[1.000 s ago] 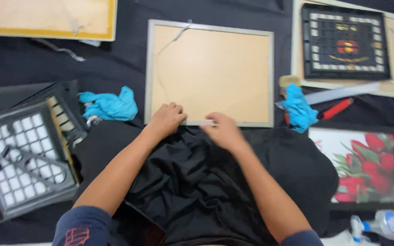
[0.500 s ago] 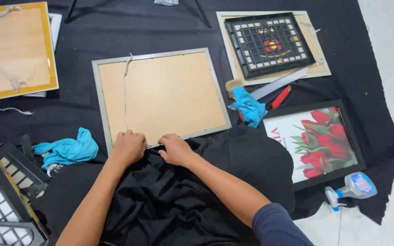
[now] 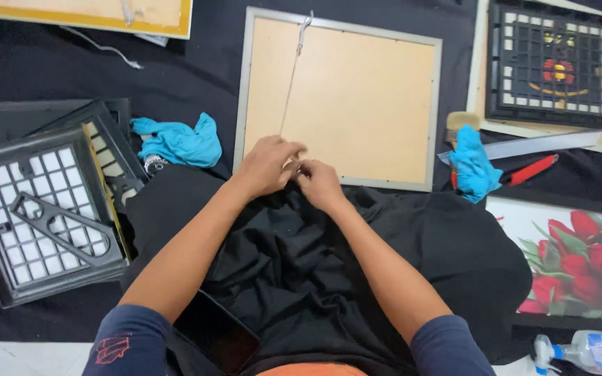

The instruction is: Cleaning the glass of a picture frame with a brush and cloth, then flipping it to install a hanging wire on the back.

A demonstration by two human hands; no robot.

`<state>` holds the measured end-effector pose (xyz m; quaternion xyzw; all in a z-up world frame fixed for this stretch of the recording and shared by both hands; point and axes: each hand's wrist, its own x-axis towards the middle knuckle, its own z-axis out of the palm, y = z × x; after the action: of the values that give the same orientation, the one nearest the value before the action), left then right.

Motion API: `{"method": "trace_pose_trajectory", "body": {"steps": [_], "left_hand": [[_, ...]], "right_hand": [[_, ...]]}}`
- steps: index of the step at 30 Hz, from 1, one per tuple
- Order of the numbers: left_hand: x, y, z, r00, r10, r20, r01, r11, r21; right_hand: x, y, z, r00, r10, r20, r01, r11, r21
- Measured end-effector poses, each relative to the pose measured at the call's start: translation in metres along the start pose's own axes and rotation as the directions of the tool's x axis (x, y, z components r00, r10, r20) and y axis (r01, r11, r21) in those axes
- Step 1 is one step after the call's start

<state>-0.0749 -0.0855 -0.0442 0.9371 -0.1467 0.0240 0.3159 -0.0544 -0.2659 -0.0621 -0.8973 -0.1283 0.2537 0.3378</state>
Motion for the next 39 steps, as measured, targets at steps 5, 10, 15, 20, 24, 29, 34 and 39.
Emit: {"method": "trace_pose_trajectory", "body": {"steps": [5,10,15,20,24,29,34,39], "left_hand": [[0.009,-0.014,-0.010,0.954,-0.295,0.045,0.295,0.912,-0.286],[0.022,-0.026,-0.007,0.795,-0.376,0.475,0.514,0.834,-0.200],[0.024,-0.025,0.005,0.779,-0.343,0.525,0.477,0.867,-0.141],[0.026,-0.029,0.005,0.776,-0.346,0.528,0.474,0.871,-0.126],[0.026,-0.024,-0.001,0.754,-0.349,0.557,0.471,0.878,-0.089],[0.030,-0.015,-0.006,0.742,-0.357,0.567,0.457,0.889,-0.038],[0.031,-0.008,-0.020,0.752,-0.355,0.555,0.452,0.891,-0.043],[0.031,-0.015,-0.017,0.786,-0.361,0.502,0.502,0.847,-0.177]], "right_hand": [[0.004,-0.006,-0.013,0.993,0.112,-0.037,-0.105,0.982,0.158],[-0.003,-0.041,-0.036,0.950,0.310,0.025,-0.289,0.852,0.436],[0.005,-0.034,-0.026,0.953,0.302,0.002,-0.266,0.837,0.478],[0.007,-0.032,-0.024,0.948,0.317,0.006,-0.279,0.826,0.491],[0.008,-0.030,-0.025,0.945,0.326,0.011,-0.289,0.821,0.492],[0.006,-0.023,-0.021,0.941,0.339,0.013,-0.291,0.785,0.547],[0.014,-0.005,-0.009,0.964,0.262,-0.040,-0.207,0.837,0.506],[0.002,-0.038,-0.033,0.986,0.166,0.019,-0.155,0.868,0.472]]}}
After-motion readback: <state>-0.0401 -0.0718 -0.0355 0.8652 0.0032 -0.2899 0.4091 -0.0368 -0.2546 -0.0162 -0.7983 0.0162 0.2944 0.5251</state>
